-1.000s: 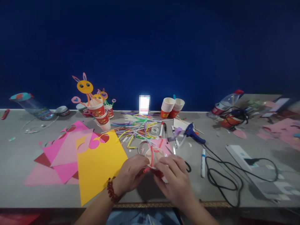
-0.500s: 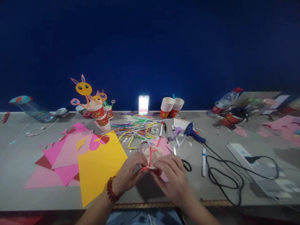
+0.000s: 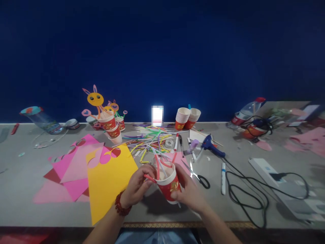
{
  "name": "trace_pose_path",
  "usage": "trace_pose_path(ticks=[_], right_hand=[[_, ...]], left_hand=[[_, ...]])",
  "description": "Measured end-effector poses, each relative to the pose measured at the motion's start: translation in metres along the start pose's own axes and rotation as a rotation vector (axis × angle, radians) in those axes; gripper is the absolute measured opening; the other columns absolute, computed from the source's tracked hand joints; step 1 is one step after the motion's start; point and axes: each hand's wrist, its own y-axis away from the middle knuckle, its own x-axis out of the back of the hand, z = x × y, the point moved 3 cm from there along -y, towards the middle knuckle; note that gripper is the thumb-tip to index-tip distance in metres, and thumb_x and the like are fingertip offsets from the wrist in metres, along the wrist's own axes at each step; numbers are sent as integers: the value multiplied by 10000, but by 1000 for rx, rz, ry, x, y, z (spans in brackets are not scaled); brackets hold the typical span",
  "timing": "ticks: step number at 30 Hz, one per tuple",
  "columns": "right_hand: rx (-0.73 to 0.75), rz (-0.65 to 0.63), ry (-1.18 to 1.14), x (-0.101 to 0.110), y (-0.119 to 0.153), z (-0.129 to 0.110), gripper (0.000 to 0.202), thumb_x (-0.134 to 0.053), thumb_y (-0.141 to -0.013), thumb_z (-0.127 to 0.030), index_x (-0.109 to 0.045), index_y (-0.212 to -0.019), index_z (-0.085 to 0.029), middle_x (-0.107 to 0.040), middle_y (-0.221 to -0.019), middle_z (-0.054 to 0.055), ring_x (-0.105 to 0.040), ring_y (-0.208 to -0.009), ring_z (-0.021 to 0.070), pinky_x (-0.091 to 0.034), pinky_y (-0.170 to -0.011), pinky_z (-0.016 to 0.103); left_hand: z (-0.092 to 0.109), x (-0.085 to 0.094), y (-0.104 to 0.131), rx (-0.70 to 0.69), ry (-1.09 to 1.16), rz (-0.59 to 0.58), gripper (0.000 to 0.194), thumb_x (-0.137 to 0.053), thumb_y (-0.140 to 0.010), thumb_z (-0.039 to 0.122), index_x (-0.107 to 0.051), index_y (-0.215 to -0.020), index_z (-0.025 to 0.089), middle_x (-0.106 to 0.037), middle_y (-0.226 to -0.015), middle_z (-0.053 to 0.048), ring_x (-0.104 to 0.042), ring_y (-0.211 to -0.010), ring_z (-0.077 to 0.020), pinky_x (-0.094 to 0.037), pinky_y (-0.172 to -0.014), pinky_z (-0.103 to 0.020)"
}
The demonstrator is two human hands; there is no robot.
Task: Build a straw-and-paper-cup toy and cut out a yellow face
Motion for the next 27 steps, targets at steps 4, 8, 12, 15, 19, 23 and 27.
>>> trace_pose_path(ticks=[4,8,12,15,19,23,27], right_hand=[[-17,33,66,-12,1,4,792,-835,-686,-540,-529,-1348,-232,-656,-1257,102,-626,-1152,318,-503,-985,405],[38,121,184,-16,1,11,755,-813,-715,-487,-505,-1347,-212,-643,-1261,117,-632,-1131,310,-512,-975,399],[56,169,284,-20,2,22,774,-771,-753,-496,-438,-1389,-206,-608,-1313,135,-606,-1178,315,-503,-992,410],[82,161,300,-24,1,26,740,-714,-811,-477,-396,-1419,-202,-594,-1328,141,-593,-1204,303,-488,-1016,408],[88,156,306,-31,1,30,683,-664,-855,-446,-382,-1431,-210,-578,-1353,133,-590,-1220,281,-493,-1014,374],[80,171,348,-33,1,34,638,-672,-848,-404,-408,-1399,-222,-585,-1344,121,-588,-1220,275,-486,-1022,373],[56,210,389,-31,0,37,597,-695,-832,-391,-439,-1342,-217,-625,-1264,115,-628,-1144,272,-516,-975,376]], left_hand=[[-8,-1,3,50,31,30,93,-504,-983,268,-568,-1021,213,-564,-997,-63,-521,-973,-190,-432,-861,-300],[-19,-1,8,72,80,163,125,-519,-977,295,-605,-1040,231,-544,-1137,-75,-487,-1123,-218,-411,-976,-337],[-31,-4,11,104,106,285,163,-546,-962,302,-654,-1060,231,-544,-1198,-89,-463,-1214,-253,-394,-1048,-391],[-36,-10,10,162,227,387,142,-573,-949,297,-674,-1021,229,-565,-1215,-84,-497,-1223,-255,-380,-1089,-425],[-37,-17,5,275,463,490,112,-647,-903,306,-694,-976,236,-619,-1165,-65,-588,-1137,-226,-451,-1044,-399],[-38,-16,6,296,445,522,128,-671,-882,322,-726,-953,232,-648,-1161,-70,-597,-1150,-239,-471,-1031,-385],[-45,-10,13,264,231,497,187,-614,-924,298,-735,-1051,233,-645,-1201,-83,-563,-1211,-261,-413,-1097,-427]])
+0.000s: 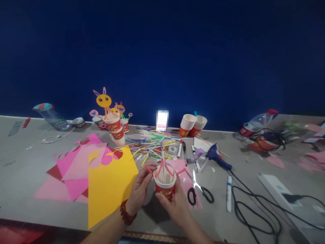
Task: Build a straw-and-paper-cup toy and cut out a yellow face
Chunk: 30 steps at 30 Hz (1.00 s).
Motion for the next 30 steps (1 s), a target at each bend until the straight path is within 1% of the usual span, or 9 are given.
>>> trace_pose_path(ticks=[2,4,8,11,16,22,27,30], right_hand=[[-6,2,11,0,-1,0,593,-695,-833,-393,-439,-1338,-215,-631,-1249,115,-639,-1124,270,-529,-954,375],[2,3,31,0,-2,-1,616,-690,-836,-394,-422,-1359,-213,-614,-1284,125,-624,-1160,279,-519,-975,390],[17,26,104,-1,-3,0,646,-694,-827,-404,-419,-1370,-187,-605,-1289,153,-612,-1178,310,-512,-988,439],[36,46,157,0,-4,0,646,-702,-820,-395,-438,-1369,-179,-621,-1254,156,-615,-1166,323,-514,-985,457],[55,54,194,-1,-6,-1,652,-693,-833,-379,-418,-1392,-190,-618,-1251,152,-611,-1163,325,-510,-990,468],[96,96,258,0,-7,-2,627,-684,-830,-370,-433,-1375,-186,-621,-1231,153,-607,-1156,333,-523,-967,473],[138,116,303,-1,-7,0,636,-664,-833,-364,-420,-1387,-171,-617,-1211,162,-605,-1152,344,-529,-949,496],[143,122,307,-2,-6,3,628,-674,-831,-344,-422,-1382,-176,-620,-1191,156,-603,-1159,342,-526,-957,496]], left_hand=[[-3,4,0,-20,-82,10,219,-591,-940,289,-725,-1102,230,-644,-1215,-89,-559,-1216,-263,-404,-1103,-434],[-3,6,1,-44,-140,26,225,-586,-944,286,-720,-1116,228,-653,-1201,-85,-571,-1195,-252,-420,-1085,-415],[6,6,2,-99,-256,46,197,-589,-944,297,-728,-1057,217,-682,-1100,-69,-602,-1106,-223,-470,-1009,-355],[12,5,3,-76,-334,64,215,-587,-946,322,-735,-1049,206,-707,-1075,-73,-621,-1076,-225,-482,-982,-341],[13,4,3,9,-332,48,273,-562,-962,349,-700,-1154,213,-708,-1153,-81,-637,-1079,-225,-514,-920,-321],[13,5,-3,44,-392,30,328,-525,-975,374,-685,-1200,198,-687,-1237,-97,-592,-1206,-254,-476,-1014,-361],[22,4,-9,6,-448,-33,331,-498,-983,365,-681,-1213,213,-691,-1230,-91,-595,-1193,-250,-465,-1032,-376],[28,2,-10,-19,-491,-42,321,-499,-979,354,-684,-1198,211,-703,-1176,-94,-600,-1175,-255,-474,-1013,-377]])
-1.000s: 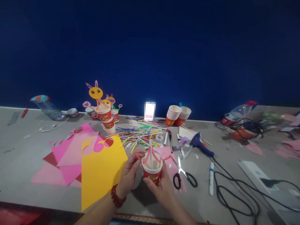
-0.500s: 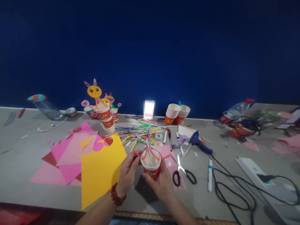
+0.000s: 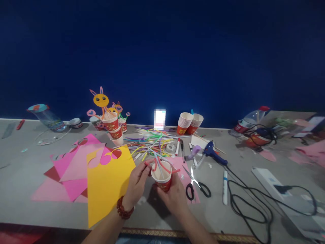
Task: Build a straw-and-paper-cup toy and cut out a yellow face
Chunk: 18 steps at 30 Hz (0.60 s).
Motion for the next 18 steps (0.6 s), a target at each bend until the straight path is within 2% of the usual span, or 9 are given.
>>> trace_pose_path(ticks=[3,6,11,18], right_hand=[[-15,10,-7,-1,1,2,627,-697,-820,-339,-441,-1369,-177,-620,-1200,160,-603,-1163,344,-529,-955,493],[-19,21,-15,-1,2,2,682,-713,-806,-340,-426,-1403,-176,-626,-1212,160,-613,-1152,347,-531,-951,497],[16,10,1,-2,3,0,736,-715,-815,-353,-379,-1451,-194,-601,-1289,166,-607,-1172,346,-529,-957,497],[33,-18,46,-5,7,0,764,-706,-832,-361,-333,-1467,-159,-565,-1334,210,-580,-1217,375,-529,-956,527]], left_hand=[[2,0,0,23,-2,5,319,-546,-951,346,-659,-1215,208,-702,-1036,-74,-642,-995,-227,-517,-892,-341],[0,0,0,37,27,7,333,-587,-920,319,-630,-1232,211,-657,-920,-35,-623,-835,-184,-517,-789,-304],[0,4,-2,42,28,33,380,-602,-878,231,-573,-1256,209,-626,-862,-9,-608,-777,-163,-503,-760,-294],[15,8,-8,62,-140,-60,509,-563,-823,165,-477,-1323,195,-620,-808,7,-599,-744,-177,-487,-723,-304]])
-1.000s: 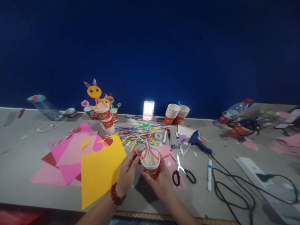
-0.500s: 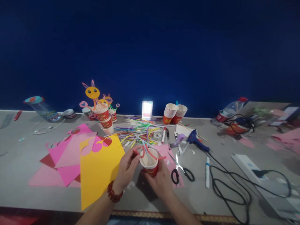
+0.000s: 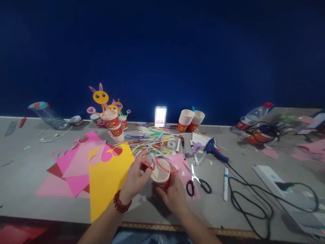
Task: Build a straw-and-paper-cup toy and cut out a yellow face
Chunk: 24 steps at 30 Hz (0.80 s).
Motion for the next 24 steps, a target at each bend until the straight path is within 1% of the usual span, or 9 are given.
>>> trace_pose_path(ticks=[7,10,12,14,17,19,21,22,24], right_hand=[[7,-37,3,1,-2,-3,808,-722,-822,-367,-311,-1495,-189,-558,-1358,190,-548,-1261,373,-503,-998,533],[24,-58,-14,2,-2,-4,849,-738,-805,-413,-314,-1507,-190,-545,-1385,190,-522,-1290,382,-481,-1023,542],[28,-71,-69,4,0,-3,922,-749,-772,-530,-319,-1512,-186,-526,-1409,193,-504,-1306,394,-451,-1054,551],[50,-88,-176,8,2,1,1030,-689,-722,-728,-318,-1513,-183,-503,-1432,194,-491,-1315,407,-414,-1088,555],[67,-76,-399,21,0,10,1114,-420,-687,-941,-332,-1502,-186,-500,-1428,180,-516,-1289,400,-410,-1091,541],[20,-8,-525,38,-10,14,1022,-268,-764,-925,-379,-1474,-198,-524,-1397,161,-546,-1259,373,-427,-1073,527],[-49,30,-595,57,-28,11,834,-262,-876,-817,-468,-1409,-210,-578,-1320,147,-583,-1207,335,-453,-1044,502],[-74,4,-607,67,-39,6,723,-341,-906,-755,-537,-1338,-210,-627,-1222,138,-615,-1145,316,-481,-1008,478],[-60,-181,-570,81,-62,-13,546,-517,-908,-644,-628,-1225,-214,-684,-1058,103,-654,-1017,279,-515,-932,431]], left_hand=[[9,1,-4,-10,-87,-5,530,-533,-773,104,-493,-1292,203,-587,-715,45,-573,-642,-154,-462,-640,-271],[13,2,-5,-1,-106,8,521,-539,-763,105,-503,-1273,203,-556,-676,58,-561,-613,-150,-431,-580,-249],[15,3,-5,5,-103,1,516,-538,-767,114,-499,-1274,201,-539,-659,61,-549,-598,-149,-411,-545,-240],[16,4,-6,12,-96,-8,519,-533,-772,120,-490,-1283,200,-529,-652,64,-535,-581,-148,-398,-522,-236],[18,6,-5,8,-114,-21,542,-529,-774,120,-466,-1307,197,-534,-673,61,-541,-589,-146,-410,-543,-239],[19,6,-4,-5,-147,-41,546,-529,-780,122,-455,-1316,197,-543,-692,58,-554,-609,-146,-429,-583,-246],[21,3,-2,-26,-177,-72,543,-527,-798,135,-434,-1330,198,-549,-707,55,-567,-622,-147,-439,-611,-253],[22,2,-1,-37,-190,-91,545,-524,-810,142,-417,-1341,200,-554,-719,53,-574,-628,-148,-439,-617,-255],[25,-3,0,-59,-216,-127,555,-518,-835,157,-375,-1369,207,-571,-752,44,-588,-643,-151,-435,-619,-257]])
